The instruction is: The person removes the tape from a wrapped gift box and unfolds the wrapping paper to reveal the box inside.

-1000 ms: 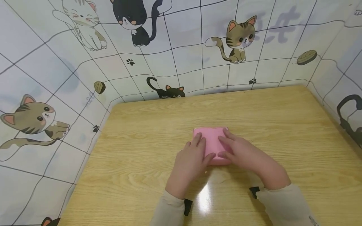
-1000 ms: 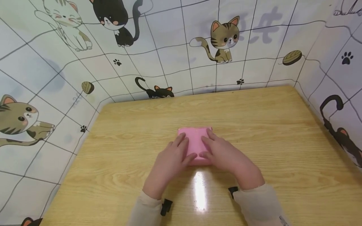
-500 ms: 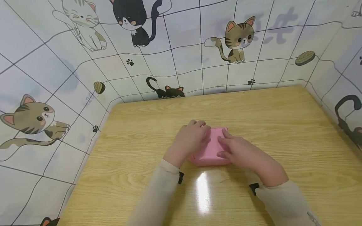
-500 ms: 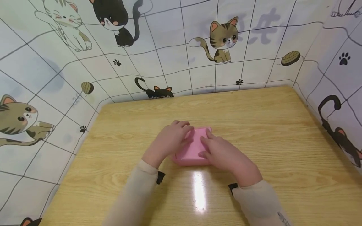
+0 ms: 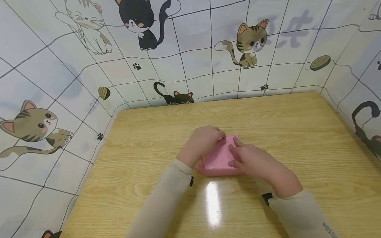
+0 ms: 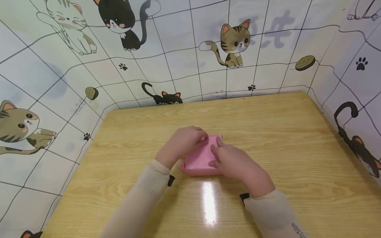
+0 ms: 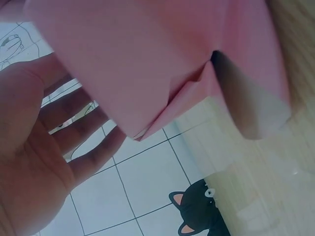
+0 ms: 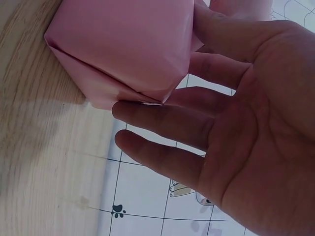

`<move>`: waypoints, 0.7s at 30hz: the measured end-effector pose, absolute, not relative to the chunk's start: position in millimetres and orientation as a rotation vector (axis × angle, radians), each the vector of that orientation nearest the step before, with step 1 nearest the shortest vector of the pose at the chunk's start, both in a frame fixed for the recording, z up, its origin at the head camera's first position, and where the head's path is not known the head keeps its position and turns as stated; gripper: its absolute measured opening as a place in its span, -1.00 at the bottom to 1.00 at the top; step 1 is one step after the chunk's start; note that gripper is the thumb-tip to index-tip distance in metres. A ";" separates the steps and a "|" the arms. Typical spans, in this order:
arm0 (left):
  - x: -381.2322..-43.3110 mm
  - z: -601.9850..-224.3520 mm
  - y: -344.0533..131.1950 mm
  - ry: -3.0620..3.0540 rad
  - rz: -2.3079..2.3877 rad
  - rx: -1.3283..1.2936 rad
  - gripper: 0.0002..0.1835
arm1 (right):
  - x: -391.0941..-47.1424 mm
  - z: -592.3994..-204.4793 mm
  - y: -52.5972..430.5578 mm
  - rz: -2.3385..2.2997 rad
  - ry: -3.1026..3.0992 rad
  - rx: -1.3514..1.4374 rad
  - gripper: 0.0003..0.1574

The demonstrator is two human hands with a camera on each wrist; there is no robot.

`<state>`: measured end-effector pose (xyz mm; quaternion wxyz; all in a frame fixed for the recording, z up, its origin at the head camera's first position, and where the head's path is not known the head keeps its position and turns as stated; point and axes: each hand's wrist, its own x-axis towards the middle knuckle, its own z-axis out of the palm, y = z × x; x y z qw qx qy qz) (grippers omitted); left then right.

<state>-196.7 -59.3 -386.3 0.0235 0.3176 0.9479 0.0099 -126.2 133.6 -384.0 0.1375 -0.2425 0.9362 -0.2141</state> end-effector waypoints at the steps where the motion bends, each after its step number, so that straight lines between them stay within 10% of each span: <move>1: -196.9 -387.2 -58.7 2.941 0.021 0.990 -0.71 | -126.1 -383.4 133.0 -0.605 2.713 -0.704 -0.23; 21: -187.5 -386.7 -49.2 2.929 -0.448 1.128 -0.77 | -128.4 -380.0 131.1 -0.508 2.712 -0.740 -0.19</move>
